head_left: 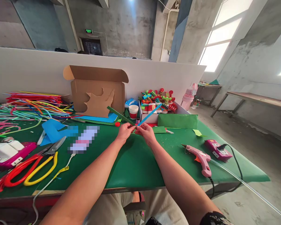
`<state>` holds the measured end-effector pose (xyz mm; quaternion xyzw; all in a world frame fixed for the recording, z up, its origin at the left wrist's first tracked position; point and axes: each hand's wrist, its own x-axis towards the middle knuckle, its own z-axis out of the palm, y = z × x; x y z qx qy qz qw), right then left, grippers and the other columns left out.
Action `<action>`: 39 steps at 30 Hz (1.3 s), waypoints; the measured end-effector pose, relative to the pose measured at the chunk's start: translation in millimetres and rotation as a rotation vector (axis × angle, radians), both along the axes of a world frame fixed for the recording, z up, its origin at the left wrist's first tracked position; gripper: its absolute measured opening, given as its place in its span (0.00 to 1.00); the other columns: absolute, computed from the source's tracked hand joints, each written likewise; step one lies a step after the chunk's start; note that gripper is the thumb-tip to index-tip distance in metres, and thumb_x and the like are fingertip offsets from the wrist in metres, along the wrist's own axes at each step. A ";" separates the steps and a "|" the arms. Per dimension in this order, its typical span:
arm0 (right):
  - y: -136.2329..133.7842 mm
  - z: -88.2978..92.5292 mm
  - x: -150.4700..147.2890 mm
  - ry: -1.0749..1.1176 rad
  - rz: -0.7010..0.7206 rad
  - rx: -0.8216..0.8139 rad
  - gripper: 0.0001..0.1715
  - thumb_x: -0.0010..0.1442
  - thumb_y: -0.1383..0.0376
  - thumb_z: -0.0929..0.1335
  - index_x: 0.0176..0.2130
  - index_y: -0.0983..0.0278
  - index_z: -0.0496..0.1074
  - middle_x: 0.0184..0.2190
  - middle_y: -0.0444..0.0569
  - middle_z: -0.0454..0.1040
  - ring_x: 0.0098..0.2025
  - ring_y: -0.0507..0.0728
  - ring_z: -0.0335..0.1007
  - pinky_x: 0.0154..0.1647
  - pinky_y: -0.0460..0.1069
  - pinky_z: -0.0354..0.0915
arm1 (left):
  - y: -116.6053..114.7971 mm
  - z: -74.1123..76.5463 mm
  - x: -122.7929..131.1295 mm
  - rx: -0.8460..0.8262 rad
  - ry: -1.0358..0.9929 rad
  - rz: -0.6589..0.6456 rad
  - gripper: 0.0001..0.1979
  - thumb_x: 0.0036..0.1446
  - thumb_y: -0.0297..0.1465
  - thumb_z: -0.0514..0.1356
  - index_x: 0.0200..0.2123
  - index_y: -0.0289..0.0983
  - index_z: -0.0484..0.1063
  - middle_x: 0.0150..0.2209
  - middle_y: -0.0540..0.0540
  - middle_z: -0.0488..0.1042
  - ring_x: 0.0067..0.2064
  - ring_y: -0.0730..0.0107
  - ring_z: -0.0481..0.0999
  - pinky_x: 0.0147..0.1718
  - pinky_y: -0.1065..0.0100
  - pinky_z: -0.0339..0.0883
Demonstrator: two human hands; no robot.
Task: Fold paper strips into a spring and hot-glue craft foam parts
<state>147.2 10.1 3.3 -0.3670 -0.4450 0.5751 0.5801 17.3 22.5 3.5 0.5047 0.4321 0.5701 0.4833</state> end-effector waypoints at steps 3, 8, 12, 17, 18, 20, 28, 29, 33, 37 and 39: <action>1.8 -1.8 -0.5 0.001 -0.003 -0.003 0.22 0.35 0.57 0.80 0.25 0.63 0.70 0.20 0.41 0.74 0.24 0.52 0.73 0.32 0.50 0.73 | -1.0 1.5 1.5 0.010 -0.010 0.005 0.20 0.31 0.45 0.73 0.20 0.36 0.72 0.19 0.51 0.71 0.24 0.74 0.66 0.25 0.70 0.61; 2.9 -2.4 -3.7 0.028 -0.061 -0.020 0.23 0.31 0.58 0.80 0.25 0.63 0.71 0.20 0.43 0.75 0.24 0.54 0.74 0.32 0.51 0.73 | -0.2 1.8 2.0 -0.047 -0.082 -0.021 0.22 0.27 0.44 0.74 0.22 0.35 0.74 0.22 0.51 0.73 0.25 0.73 0.68 0.27 0.70 0.62; 1.6 -1.3 -3.5 0.007 -0.035 -0.021 0.21 0.33 0.58 0.80 0.26 0.63 0.73 0.20 0.43 0.77 0.24 0.54 0.74 0.32 0.51 0.74 | 1.4 -1.0 0.4 -0.037 -0.084 -0.020 0.20 0.29 0.42 0.73 0.22 0.35 0.75 0.22 0.50 0.72 0.25 0.73 0.67 0.27 0.69 0.61; 1.5 0.6 -2.8 -0.031 -0.078 -0.010 0.18 0.35 0.60 0.79 0.24 0.64 0.73 0.18 0.43 0.76 0.22 0.54 0.73 0.32 0.51 0.74 | 1.9 -2.6 1.2 -0.047 -0.153 -0.051 0.20 0.29 0.42 0.74 0.23 0.35 0.75 0.22 0.50 0.73 0.25 0.74 0.67 0.28 0.69 0.62; 1.5 0.9 -2.8 -0.026 -0.095 0.004 0.17 0.35 0.60 0.79 0.24 0.63 0.73 0.18 0.43 0.76 0.22 0.54 0.73 0.32 0.51 0.74 | 1.9 -2.7 1.9 -0.058 -0.175 -0.061 0.20 0.29 0.42 0.74 0.23 0.35 0.76 0.22 0.50 0.73 0.25 0.74 0.67 0.29 0.68 0.62; 1.2 1.5 -2.6 -0.019 -0.109 0.023 0.16 0.37 0.59 0.79 0.24 0.63 0.73 0.18 0.42 0.76 0.23 0.55 0.74 0.32 0.51 0.74 | 1.8 -3.0 3.2 -0.078 -0.201 -0.083 0.21 0.29 0.42 0.74 0.24 0.35 0.76 0.23 0.49 0.74 0.26 0.73 0.69 0.30 0.67 0.63; 0.9 0.2 -1.2 -0.015 -0.077 -0.029 0.15 0.39 0.60 0.78 0.25 0.64 0.74 0.20 0.44 0.77 0.23 0.53 0.74 0.32 0.49 0.73 | 1.0 -2.8 3.0 -0.099 -0.208 -0.048 0.22 0.25 0.42 0.75 0.22 0.35 0.75 0.23 0.49 0.74 0.26 0.73 0.69 0.30 0.67 0.64; 1.3 -0.4 -1.4 -0.018 -0.089 -0.022 0.15 0.38 0.60 0.78 0.25 0.64 0.74 0.20 0.43 0.76 0.23 0.53 0.74 0.31 0.49 0.73 | 1.0 -3.0 3.1 -0.103 -0.205 -0.050 0.21 0.26 0.42 0.75 0.22 0.35 0.75 0.22 0.49 0.74 0.25 0.73 0.69 0.29 0.67 0.64; 2.7 -2.3 -2.9 -0.066 -0.125 0.004 0.16 0.38 0.58 0.78 0.24 0.64 0.73 0.17 0.42 0.74 0.20 0.52 0.72 0.30 0.49 0.73 | 1.1 -3.8 3.9 -0.116 -0.195 -0.069 0.21 0.27 0.40 0.75 0.24 0.35 0.75 0.22 0.50 0.73 0.24 0.75 0.67 0.27 0.68 0.63; 2.6 -1.0 -2.4 -0.085 -0.150 0.032 0.15 0.41 0.57 0.76 0.25 0.63 0.71 0.18 0.41 0.73 0.21 0.52 0.71 0.28 0.48 0.72 | 1.0 -2.0 3.8 -0.093 -0.208 -0.067 0.21 0.28 0.41 0.74 0.23 0.35 0.73 0.22 0.51 0.72 0.24 0.75 0.67 0.27 0.69 0.62; 2.3 1.1 0.2 -0.071 -0.150 0.039 0.14 0.42 0.59 0.75 0.25 0.62 0.70 0.19 0.40 0.73 0.22 0.51 0.71 0.29 0.48 0.73 | 1.1 -0.2 2.6 -0.089 -0.214 -0.067 0.21 0.28 0.41 0.74 0.23 0.35 0.72 0.22 0.51 0.71 0.24 0.75 0.67 0.27 0.69 0.62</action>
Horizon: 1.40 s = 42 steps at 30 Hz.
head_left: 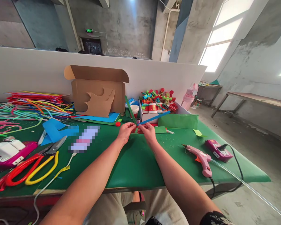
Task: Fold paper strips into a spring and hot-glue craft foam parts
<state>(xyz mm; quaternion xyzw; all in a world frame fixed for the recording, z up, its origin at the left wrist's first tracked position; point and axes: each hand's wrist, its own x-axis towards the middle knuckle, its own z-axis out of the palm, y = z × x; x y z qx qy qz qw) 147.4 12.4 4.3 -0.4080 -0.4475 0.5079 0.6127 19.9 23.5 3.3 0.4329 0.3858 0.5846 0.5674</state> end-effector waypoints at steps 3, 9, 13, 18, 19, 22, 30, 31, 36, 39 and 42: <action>-0.2 3.0 5.8 0.069 0.026 -0.035 0.11 0.42 0.63 0.74 0.25 0.62 0.69 0.24 0.41 0.75 0.23 0.51 0.71 0.31 0.49 0.74 | 0.2 2.9 -3.1 0.000 0.012 0.001 0.21 0.28 0.41 0.74 0.23 0.36 0.71 0.21 0.51 0.71 0.24 0.75 0.68 0.27 0.69 0.62; 0.5 0.2 8.0 0.198 0.180 -0.144 0.16 0.40 0.61 0.78 0.25 0.63 0.70 0.25 0.44 0.76 0.24 0.50 0.70 0.32 0.48 0.73 | -2.4 5.6 -4.0 0.032 0.022 -0.031 0.20 0.30 0.40 0.73 0.24 0.35 0.72 0.23 0.50 0.72 0.25 0.74 0.68 0.29 0.68 0.64; 2.2 -5.0 3.5 0.226 0.193 -0.113 0.20 0.39 0.57 0.80 0.26 0.63 0.71 0.22 0.41 0.73 0.24 0.49 0.70 0.35 0.48 0.73 | -4.4 5.6 -0.8 0.026 0.019 -0.034 0.21 0.29 0.41 0.73 0.24 0.35 0.72 0.23 0.50 0.72 0.25 0.75 0.68 0.28 0.68 0.63; 4.1 -7.4 1.7 0.235 0.200 -0.133 0.20 0.38 0.58 0.80 0.25 0.64 0.72 0.21 0.41 0.73 0.24 0.49 0.69 0.35 0.49 0.74 | -5.6 7.9 -0.3 0.024 0.029 -0.022 0.22 0.27 0.41 0.74 0.24 0.35 0.72 0.22 0.51 0.72 0.24 0.75 0.68 0.28 0.69 0.63; 4.1 -7.3 1.6 0.236 0.196 -0.134 0.20 0.37 0.58 0.81 0.26 0.64 0.73 0.21 0.42 0.73 0.24 0.49 0.69 0.35 0.49 0.73 | -6.0 8.5 -0.3 0.025 0.031 -0.021 0.22 0.27 0.41 0.75 0.24 0.35 0.72 0.23 0.51 0.72 0.24 0.75 0.68 0.28 0.69 0.63; 3.0 -6.1 1.3 0.232 0.173 -0.128 0.21 0.35 0.58 0.81 0.27 0.64 0.73 0.23 0.42 0.74 0.24 0.49 0.70 0.33 0.47 0.72 | -7.3 9.9 -0.4 0.026 0.040 -0.017 0.23 0.26 0.42 0.75 0.23 0.35 0.72 0.22 0.51 0.72 0.24 0.75 0.68 0.28 0.68 0.64; 1.4 -4.3 1.2 0.219 0.184 -0.109 0.21 0.34 0.56 0.81 0.25 0.64 0.74 0.22 0.41 0.72 0.24 0.48 0.68 0.31 0.46 0.71 | -5.4 4.4 -0.6 0.063 0.049 -0.006 0.21 0.29 0.42 0.73 0.24 0.34 0.74 0.23 0.49 0.73 0.25 0.73 0.70 0.26 0.70 0.63; 1.3 -4.3 1.3 0.209 0.180 -0.110 0.21 0.35 0.56 0.80 0.25 0.64 0.74 0.22 0.41 0.72 0.24 0.48 0.68 0.31 0.46 0.71 | -4.9 3.7 -0.5 0.068 0.048 -0.002 0.20 0.30 0.41 0.73 0.24 0.34 0.74 0.23 0.49 0.73 0.25 0.73 0.70 0.26 0.70 0.63; 0.0 -3.2 0.0 0.187 0.156 -0.106 0.21 0.35 0.55 0.80 0.25 0.63 0.74 0.21 0.41 0.72 0.24 0.49 0.68 0.32 0.46 0.71 | -4.1 2.6 0.1 0.054 0.053 0.001 0.20 0.28 0.40 0.73 0.25 0.34 0.74 0.23 0.49 0.74 0.25 0.72 0.70 0.27 0.67 0.66; -1.2 -2.7 -2.3 0.172 0.113 -0.092 0.22 0.34 0.54 0.80 0.25 0.63 0.74 0.20 0.40 0.71 0.23 0.48 0.67 0.31 0.46 0.71 | -4.0 2.1 0.5 0.033 0.036 0.003 0.21 0.27 0.40 0.74 0.24 0.34 0.74 0.23 0.49 0.75 0.25 0.71 0.72 0.28 0.65 0.68; -1.8 -2.9 -4.1 0.119 0.057 -0.056 0.20 0.37 0.54 0.79 0.25 0.63 0.73 0.20 0.40 0.71 0.23 0.49 0.67 0.32 0.48 0.71 | -3.0 0.4 1.1 0.013 0.011 0.000 0.20 0.28 0.40 0.74 0.24 0.34 0.74 0.23 0.47 0.75 0.25 0.70 0.72 0.29 0.64 0.68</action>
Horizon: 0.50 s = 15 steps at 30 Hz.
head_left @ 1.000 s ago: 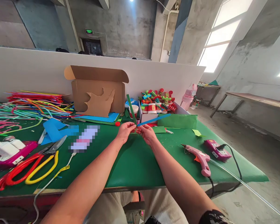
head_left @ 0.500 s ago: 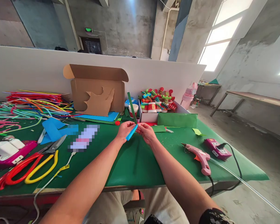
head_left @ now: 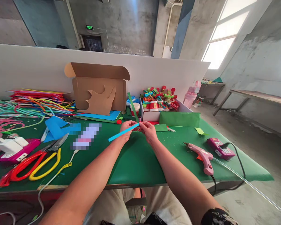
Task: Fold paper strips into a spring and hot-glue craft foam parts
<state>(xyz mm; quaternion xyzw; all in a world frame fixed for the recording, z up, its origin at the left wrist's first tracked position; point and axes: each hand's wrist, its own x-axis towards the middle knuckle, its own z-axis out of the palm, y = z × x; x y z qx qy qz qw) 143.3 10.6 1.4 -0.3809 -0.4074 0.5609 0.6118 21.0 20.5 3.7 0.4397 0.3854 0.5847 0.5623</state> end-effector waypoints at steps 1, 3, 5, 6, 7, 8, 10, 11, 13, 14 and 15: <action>-0.1 -0.1 -0.3 -0.020 -0.012 0.013 0.20 0.38 0.53 0.78 0.25 0.63 0.73 0.19 0.40 0.71 0.23 0.49 0.67 0.33 0.48 0.71 | 0.5 -0.8 0.1 -0.005 -0.004 -0.002 0.20 0.28 0.40 0.74 0.24 0.34 0.74 0.23 0.47 0.75 0.25 0.70 0.72 0.29 0.64 0.68; 0.0 -0.1 -0.3 -0.054 -0.023 0.040 0.19 0.39 0.53 0.78 0.25 0.63 0.74 0.20 0.41 0.72 0.24 0.51 0.68 0.33 0.49 0.71 | 1.7 -2.3 -0.2 -0.013 -0.008 -0.011 0.20 0.29 0.40 0.74 0.25 0.34 0.74 0.23 0.47 0.75 0.24 0.70 0.72 0.28 0.64 0.67; 0.1 0.2 -0.2 -0.082 -0.028 0.064 0.19 0.39 0.53 0.77 0.26 0.62 0.74 0.20 0.41 0.73 0.24 0.51 0.69 0.33 0.50 0.71 | 2.7 -3.5 -0.8 -0.025 -0.014 -0.019 0.20 0.31 0.40 0.73 0.25 0.34 0.74 0.22 0.47 0.75 0.23 0.71 0.72 0.28 0.65 0.67; 0.2 0.4 -0.2 -0.095 -0.029 0.074 0.19 0.39 0.53 0.77 0.27 0.62 0.75 0.20 0.41 0.73 0.24 0.51 0.69 0.33 0.50 0.71 | 3.0 -4.1 -1.0 -0.032 -0.020 -0.023 0.20 0.31 0.40 0.73 0.25 0.34 0.74 0.22 0.47 0.75 0.23 0.71 0.72 0.28 0.65 0.67; 0.3 0.5 -0.3 -0.106 -0.031 0.082 0.19 0.39 0.53 0.77 0.27 0.62 0.75 0.20 0.41 0.73 0.23 0.51 0.68 0.33 0.50 0.71 | 3.3 -4.6 -1.2 -0.038 -0.029 -0.027 0.20 0.32 0.40 0.74 0.25 0.34 0.74 0.22 0.47 0.75 0.23 0.72 0.72 0.28 0.65 0.67; 0.5 0.4 -0.5 -0.114 -0.035 0.089 0.19 0.39 0.53 0.77 0.28 0.62 0.75 0.20 0.41 0.73 0.23 0.51 0.68 0.33 0.50 0.71 | 3.4 -5.0 -1.2 -0.042 -0.043 -0.031 0.19 0.32 0.39 0.74 0.25 0.33 0.74 0.22 0.47 0.75 0.23 0.72 0.72 0.28 0.66 0.67; 1.2 -0.2 -0.9 -0.122 -0.051 0.099 0.18 0.39 0.54 0.77 0.28 0.62 0.75 0.20 0.41 0.73 0.23 0.51 0.68 0.32 0.50 0.70 | 3.4 -5.7 -0.7 -0.052 -0.073 -0.042 0.19 0.32 0.38 0.74 0.26 0.33 0.75 0.23 0.47 0.75 0.23 0.72 0.72 0.28 0.66 0.67; 1.8 -0.6 -1.0 -0.127 -0.063 0.103 0.17 0.40 0.54 0.76 0.27 0.62 0.75 0.19 0.41 0.73 0.23 0.51 0.67 0.32 0.50 0.70 | 3.4 -5.8 -0.4 -0.056 -0.084 -0.050 0.19 0.32 0.38 0.74 0.25 0.33 0.75 0.23 0.47 0.76 0.23 0.72 0.72 0.28 0.66 0.67; 3.3 -0.9 -0.2 -0.156 -0.096 0.112 0.16 0.41 0.53 0.75 0.27 0.61 0.74 0.19 0.41 0.72 0.22 0.52 0.67 0.30 0.49 0.68 | 3.3 -5.5 -0.3 -0.067 -0.089 -0.072 0.18 0.31 0.37 0.75 0.25 0.33 0.76 0.24 0.46 0.76 0.24 0.72 0.72 0.28 0.66 0.67; 4.2 -0.6 1.0 -0.183 -0.113 0.119 0.16 0.42 0.54 0.75 0.26 0.61 0.73 0.19 0.40 0.72 0.22 0.52 0.67 0.29 0.49 0.67 | 3.3 -4.8 -0.9 -0.073 -0.085 -0.089 0.18 0.32 0.38 0.75 0.25 0.33 0.76 0.24 0.46 0.77 0.24 0.72 0.73 0.28 0.66 0.67; 5.1 0.3 2.8 -0.218 -0.126 0.131 0.15 0.43 0.54 0.75 0.26 0.61 0.73 0.19 0.40 0.72 0.21 0.52 0.67 0.28 0.49 0.66 | 3.3 -3.8 -2.0 -0.082 -0.079 -0.109 0.18 0.33 0.39 0.75 0.26 0.33 0.76 0.25 0.45 0.77 0.25 0.71 0.73 0.29 0.66 0.68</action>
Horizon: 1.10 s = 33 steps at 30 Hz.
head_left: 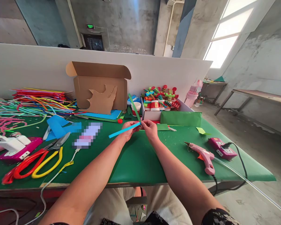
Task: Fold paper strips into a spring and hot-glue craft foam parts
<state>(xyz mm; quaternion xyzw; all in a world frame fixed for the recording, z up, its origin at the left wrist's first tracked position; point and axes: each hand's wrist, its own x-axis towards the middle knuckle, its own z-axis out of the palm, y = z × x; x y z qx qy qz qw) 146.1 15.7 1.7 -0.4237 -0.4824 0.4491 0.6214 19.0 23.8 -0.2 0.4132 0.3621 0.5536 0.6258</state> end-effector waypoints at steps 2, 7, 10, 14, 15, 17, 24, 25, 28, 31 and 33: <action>1.4 3.0 5.4 -0.093 -0.004 0.029 0.13 0.44 0.56 0.74 0.25 0.60 0.72 0.18 0.40 0.71 0.21 0.52 0.66 0.27 0.48 0.65 | -0.4 2.9 -4.1 -0.029 0.018 -0.056 0.19 0.37 0.43 0.73 0.27 0.34 0.77 0.25 0.44 0.77 0.26 0.69 0.74 0.29 0.65 0.68; 0.7 11.8 20.6 -0.333 0.108 0.139 0.06 0.48 0.61 0.71 0.25 0.60 0.72 0.21 0.40 0.72 0.24 0.53 0.68 0.29 0.48 0.66 | -4.0 10.4 -15.7 -0.058 0.124 -0.213 0.22 0.42 0.50 0.69 0.27 0.34 0.78 0.29 0.40 0.79 0.29 0.66 0.75 0.29 0.66 0.68; 0.0 12.4 23.5 -0.415 0.094 0.190 0.05 0.49 0.63 0.71 0.25 0.60 0.73 0.21 0.41 0.72 0.25 0.53 0.68 0.31 0.48 0.66 | -7.2 12.6 -14.1 -0.007 0.204 -0.197 0.20 0.34 0.43 0.74 0.27 0.34 0.79 0.27 0.44 0.78 0.28 0.69 0.74 0.27 0.69 0.65; 1.5 9.6 19.7 -0.308 0.134 0.157 0.10 0.48 0.57 0.73 0.26 0.61 0.75 0.22 0.42 0.74 0.26 0.53 0.70 0.33 0.49 0.68 | -10.4 15.3 -5.5 -0.016 0.205 -0.105 0.18 0.27 0.37 0.76 0.22 0.33 0.78 0.21 0.47 0.76 0.23 0.73 0.69 0.24 0.70 0.62; 2.0 9.0 18.4 -0.248 0.150 0.135 0.12 0.47 0.55 0.73 0.28 0.61 0.76 0.24 0.43 0.76 0.27 0.53 0.71 0.33 0.49 0.69 | -11.1 16.3 -3.6 -0.026 0.199 -0.084 0.18 0.27 0.37 0.76 0.21 0.33 0.77 0.20 0.47 0.75 0.22 0.74 0.68 0.23 0.70 0.61; 2.3 7.9 16.2 -0.122 0.177 0.088 0.17 0.45 0.53 0.74 0.30 0.62 0.77 0.27 0.45 0.78 0.28 0.53 0.72 0.36 0.49 0.70 | -12.3 18.4 -1.0 -0.032 0.199 -0.038 0.18 0.28 0.38 0.76 0.19 0.33 0.76 0.18 0.48 0.74 0.20 0.75 0.66 0.21 0.71 0.59; 1.2 6.0 13.5 -0.022 0.162 0.003 0.18 0.38 0.55 0.78 0.27 0.63 0.78 0.24 0.45 0.78 0.26 0.53 0.72 0.34 0.49 0.70 | -13.6 19.0 2.7 -0.017 0.204 0.036 0.18 0.28 0.39 0.75 0.20 0.33 0.76 0.16 0.50 0.72 0.19 0.76 0.65 0.19 0.73 0.56; 1.5 5.8 13.9 -0.031 0.146 0.007 0.17 0.38 0.55 0.78 0.27 0.63 0.78 0.23 0.44 0.78 0.26 0.52 0.72 0.33 0.48 0.70 | -13.0 18.4 2.7 -0.020 0.204 0.038 0.18 0.28 0.39 0.75 0.20 0.33 0.76 0.16 0.50 0.73 0.19 0.76 0.66 0.20 0.72 0.57; 3.1 4.8 16.1 -0.053 0.118 0.005 0.15 0.39 0.55 0.77 0.25 0.63 0.77 0.20 0.43 0.76 0.23 0.51 0.71 0.30 0.47 0.69 | -10.8 16.6 1.5 -0.007 0.208 0.032 0.18 0.27 0.37 0.76 0.21 0.33 0.77 0.19 0.49 0.75 0.22 0.74 0.69 0.23 0.72 0.61; 4.5 2.7 17.6 -0.062 0.150 -0.019 0.14 0.40 0.56 0.77 0.25 0.63 0.77 0.19 0.42 0.76 0.22 0.52 0.71 0.30 0.48 0.70 | -8.9 14.5 -0.4 0.022 0.224 0.017 0.18 0.27 0.37 0.76 0.23 0.33 0.78 0.21 0.48 0.77 0.23 0.73 0.70 0.25 0.71 0.62; 4.7 1.1 17.0 -0.080 0.145 -0.027 0.13 0.41 0.56 0.76 0.25 0.62 0.77 0.20 0.42 0.76 0.22 0.52 0.72 0.31 0.49 0.71 | -8.2 13.3 -1.1 0.025 0.231 0.021 0.18 0.26 0.37 0.76 0.23 0.33 0.78 0.21 0.47 0.77 0.23 0.72 0.70 0.25 0.71 0.62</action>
